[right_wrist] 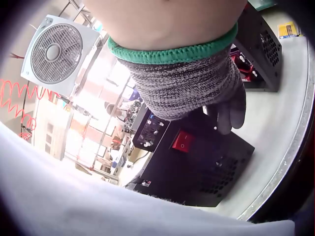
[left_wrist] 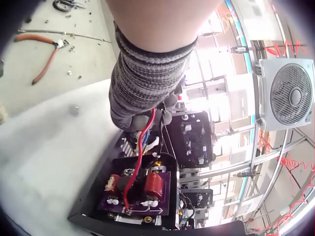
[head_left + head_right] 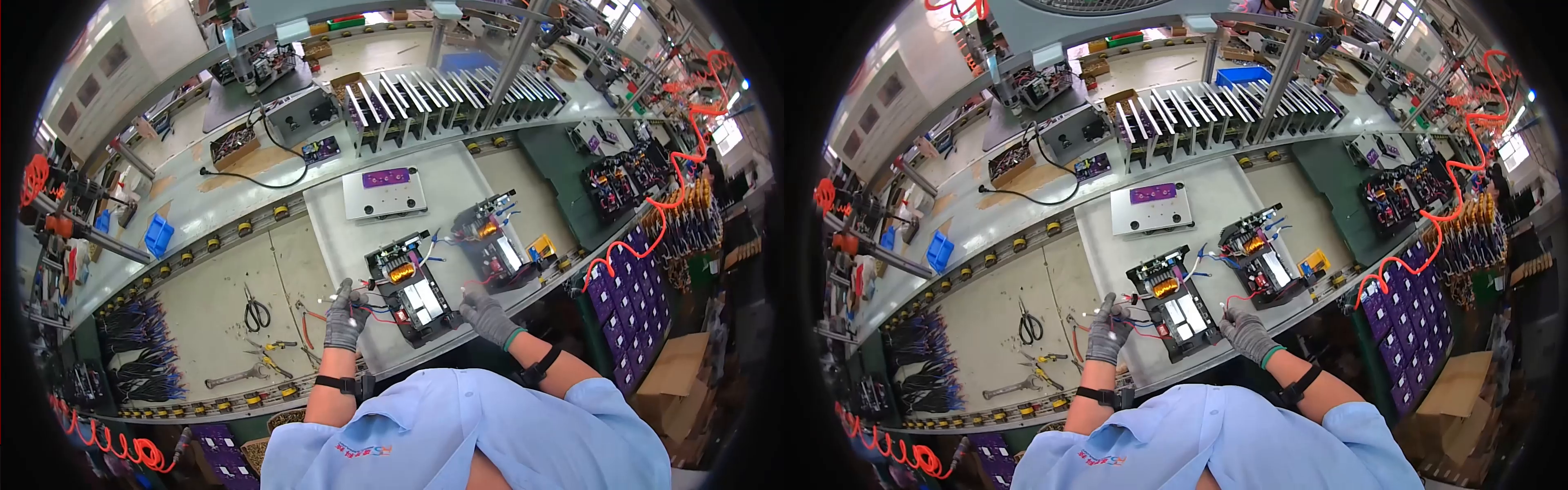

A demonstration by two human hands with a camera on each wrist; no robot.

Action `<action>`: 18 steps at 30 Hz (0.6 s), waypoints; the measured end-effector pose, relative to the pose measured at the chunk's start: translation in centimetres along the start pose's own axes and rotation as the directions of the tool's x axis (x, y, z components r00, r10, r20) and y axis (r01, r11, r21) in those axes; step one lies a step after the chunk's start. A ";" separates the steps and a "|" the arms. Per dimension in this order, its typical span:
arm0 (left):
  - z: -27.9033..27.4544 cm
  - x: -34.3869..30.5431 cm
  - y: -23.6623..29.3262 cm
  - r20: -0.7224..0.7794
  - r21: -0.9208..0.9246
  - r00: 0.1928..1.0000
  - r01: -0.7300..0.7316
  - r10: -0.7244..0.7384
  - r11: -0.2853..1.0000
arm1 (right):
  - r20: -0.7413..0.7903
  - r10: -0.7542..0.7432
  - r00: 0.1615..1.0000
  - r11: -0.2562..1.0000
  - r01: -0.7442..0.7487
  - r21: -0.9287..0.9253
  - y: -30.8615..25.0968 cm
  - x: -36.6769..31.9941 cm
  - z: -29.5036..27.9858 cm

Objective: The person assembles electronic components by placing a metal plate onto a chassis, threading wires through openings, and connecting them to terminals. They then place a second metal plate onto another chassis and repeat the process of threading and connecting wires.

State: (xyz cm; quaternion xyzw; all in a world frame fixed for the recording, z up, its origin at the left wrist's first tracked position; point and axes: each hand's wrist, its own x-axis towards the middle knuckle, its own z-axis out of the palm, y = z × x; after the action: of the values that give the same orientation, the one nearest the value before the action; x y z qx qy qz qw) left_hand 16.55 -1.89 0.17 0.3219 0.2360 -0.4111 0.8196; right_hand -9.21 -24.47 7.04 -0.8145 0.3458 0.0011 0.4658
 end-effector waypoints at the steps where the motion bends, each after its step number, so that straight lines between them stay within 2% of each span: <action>1: 0.0 -0.7 0.4 0.049 -0.047 0.999 0.001 0.001 0.999 | 0.002 0.003 1.000 1.000 -0.003 0.007 0.4 0.2 0.2; 3: -0.2 -1.0 1.4 0.166 -0.137 0.986 0.023 0.000 0.990 | -0.009 -0.032 0.999 0.999 0.032 -0.038 0.9 0.6 0.3; 4: -0.5 -0.7 1.9 0.158 -0.132 0.987 0.021 0.000 0.991 | -0.004 -0.029 1.000 0.999 0.029 -0.031 0.0 0.5 0.0; 6: 0.0 -0.4 3.0 0.272 -0.020 0.961 0.052 -0.044 0.998 | 0.113 0.262 0.958 0.922 -0.283 0.263 -2.2 0.1 -0.3; 8: 1.9 0.0 3.3 0.304 0.036 0.952 0.036 -0.046 0.999 | 0.103 0.273 0.957 0.891 -0.292 0.347 -2.9 -0.1 -0.2; 10: 5.2 -1.1 3.2 0.294 0.318 0.956 -0.100 0.002 0.943 | 0.121 0.258 0.958 0.878 -0.285 0.384 -2.8 0.2 -0.4; 12: 6.1 -1.9 3.1 0.299 0.356 0.954 -0.144 0.033 0.923 | 0.149 0.226 0.963 0.893 -0.266 0.363 -1.9 1.8 0.7; 14: 5.0 -1.9 4.6 0.288 0.354 0.954 -0.187 0.084 0.916 | 0.233 0.156 0.960 0.941 -0.216 0.260 -3.8 3.1 0.4; 16: 3.4 -1.3 5.7 0.283 0.308 0.956 -0.171 0.081 0.936 | 0.366 0.172 0.915 0.882 -0.308 0.357 -5.2 4.2 0.8; 17: 2.6 -1.0 6.2 0.147 0.303 0.978 -0.184 0.145 0.935 | 0.363 0.173 0.915 0.879 -0.310 0.363 -5.5 4.2 0.3; 18: 1.4 -0.6 6.6 0.006 0.299 0.978 -0.200 0.207 0.933 | 0.415 0.244 0.877 0.762 -0.438 0.477 -6.3 4.1 -0.6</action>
State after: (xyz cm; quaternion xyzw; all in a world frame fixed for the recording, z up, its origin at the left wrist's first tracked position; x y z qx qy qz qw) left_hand 21.89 0.43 3.67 0.4695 0.1473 -0.3508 0.7968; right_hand -2.75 -25.20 10.81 -0.5526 0.3927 0.1215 0.7250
